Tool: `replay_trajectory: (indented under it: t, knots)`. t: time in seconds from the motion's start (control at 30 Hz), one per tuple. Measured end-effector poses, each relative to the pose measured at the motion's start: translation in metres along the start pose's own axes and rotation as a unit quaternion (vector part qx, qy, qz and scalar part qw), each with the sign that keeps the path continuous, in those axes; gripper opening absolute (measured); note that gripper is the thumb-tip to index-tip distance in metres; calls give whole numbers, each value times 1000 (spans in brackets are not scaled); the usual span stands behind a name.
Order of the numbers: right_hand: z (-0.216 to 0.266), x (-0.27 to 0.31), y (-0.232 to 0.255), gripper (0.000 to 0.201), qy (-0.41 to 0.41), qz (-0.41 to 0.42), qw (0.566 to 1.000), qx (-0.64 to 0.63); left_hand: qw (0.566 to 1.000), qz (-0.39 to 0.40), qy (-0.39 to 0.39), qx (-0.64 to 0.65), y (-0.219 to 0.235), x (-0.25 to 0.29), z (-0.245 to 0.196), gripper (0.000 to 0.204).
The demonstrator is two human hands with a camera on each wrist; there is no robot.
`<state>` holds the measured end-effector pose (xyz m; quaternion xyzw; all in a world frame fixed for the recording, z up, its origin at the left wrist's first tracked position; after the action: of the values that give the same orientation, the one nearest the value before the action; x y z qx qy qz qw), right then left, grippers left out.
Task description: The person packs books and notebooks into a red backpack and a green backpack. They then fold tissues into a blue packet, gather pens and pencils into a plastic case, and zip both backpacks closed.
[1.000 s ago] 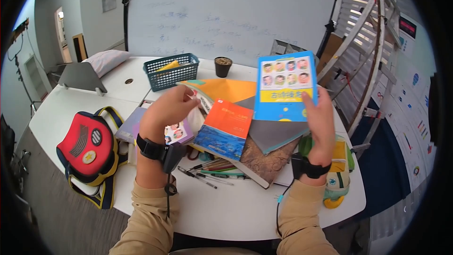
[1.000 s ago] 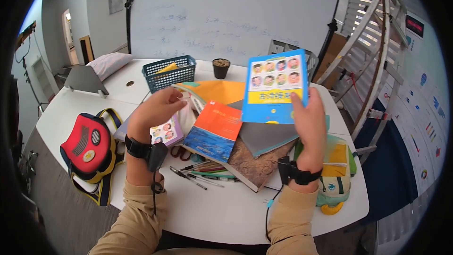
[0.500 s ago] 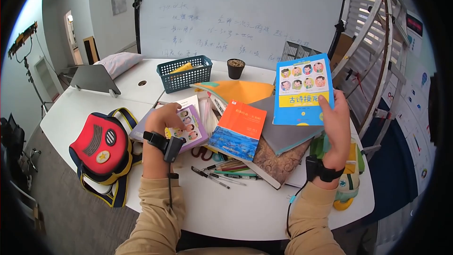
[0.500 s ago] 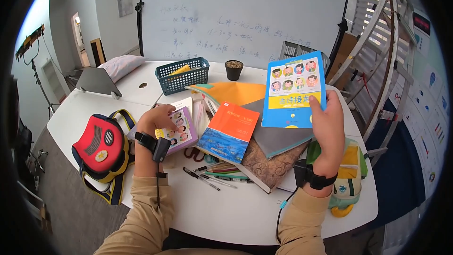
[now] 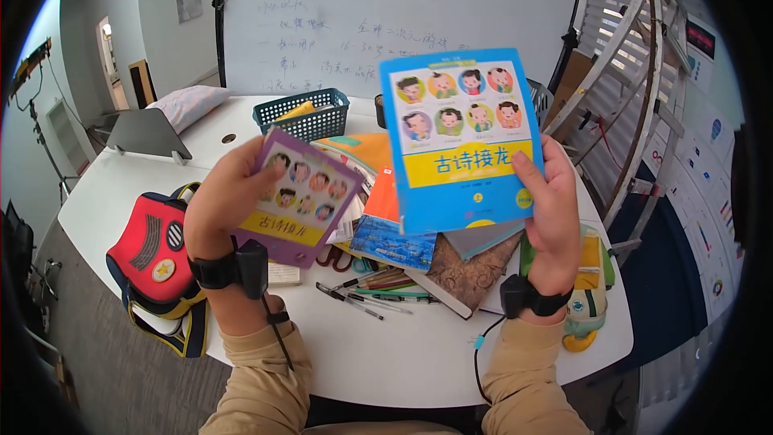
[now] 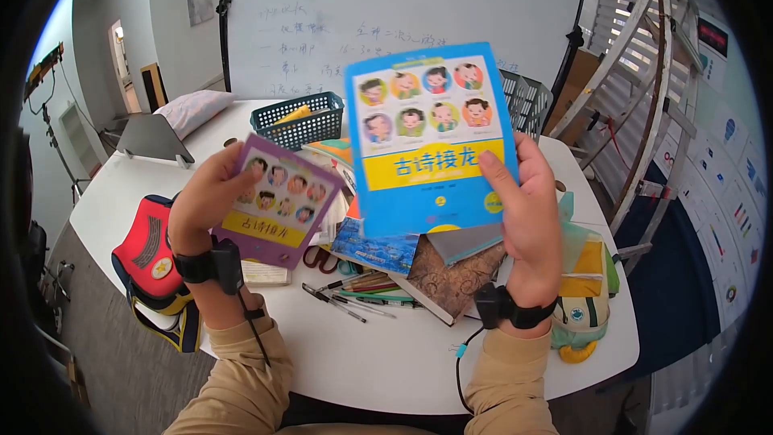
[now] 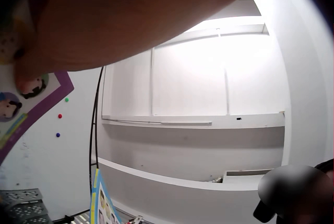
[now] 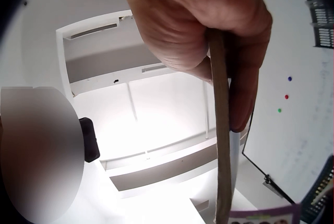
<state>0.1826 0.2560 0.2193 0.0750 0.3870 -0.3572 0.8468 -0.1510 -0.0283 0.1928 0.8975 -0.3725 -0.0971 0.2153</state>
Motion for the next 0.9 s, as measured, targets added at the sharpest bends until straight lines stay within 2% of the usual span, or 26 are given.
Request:
replay_trajectory:
  t: [0.1, 0.17, 0.2, 0.27, 0.33, 0.4, 0.47, 0.53, 0.6, 0.63, 0.67, 0.77, 0.87, 0.9]
  knots:
    - [1, 8, -30, 32, 22, 31, 998, -41, 992, -19, -48, 114, -11, 3, -22, 35]
    - [-4, 13, -46, 31, 44, 43, 998, -14, 979, -8, -84, 187, -22, -6, -30, 37]
    - [-7, 15, -54, 31, 56, 48, 997, -1, 954, 29, -105, 278, -36, 2, -47, 38]
    - [-16, 20, -65, 29, 66, 30, 997, 30, 925, 51, -152, 346, -56, -3, -58, 38]
    - [-26, 24, -69, 29, 62, 2, 997, 51, 900, 44, -133, 412, -70, -7, -64, 36]
    - [-28, 24, -72, 33, 70, 9, 995, 69, 878, 32, -125, 462, -82, -13, -66, 34]
    - [-28, 22, -75, 34, 86, 34, 989, 118, 868, -8, -147, 474, -91, -12, -73, 36]
    - [-29, 13, -67, 36, 214, 76, 926, 301, 859, -30, -164, 484, -92, -12, -75, 36]
    - [-38, 12, -62, 36, 203, 88, 933, 283, 869, -41, -169, 462, -93, -12, -76, 37]
    - [-46, 13, -62, 36, 129, 78, 973, 174, 877, -51, -180, 443, -92, -13, -75, 38]
    - [-55, 15, -64, 36, 53, 66, 995, 61, 884, -62, -191, 423, -91, -14, -75, 39]
    - [-68, 18, -64, 36, 32, 58, 995, 71, 892, -39, -258, 368, -96, -5, -83, 35]
    - [-77, 22, -65, 35, 4, 48, 994, 102, 931, -70, -227, 278, -98, -3, -88, 33]
    - [-77, 23, -65, 35, 16, 37, 993, 115, 924, -79, -206, 313, -99, -9, -84, 36]
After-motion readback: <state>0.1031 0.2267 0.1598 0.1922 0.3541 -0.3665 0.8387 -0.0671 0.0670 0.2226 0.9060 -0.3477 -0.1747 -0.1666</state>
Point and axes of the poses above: each hand's wrist, its own x-axis away from the middle knuckle, its own y-axis out of the back of the hand, z = x × y, the point moved 5 cm from there along -x, towards the middle knuckle, and after that the axes turned 14 degrees about y, right-handed, at the moved point
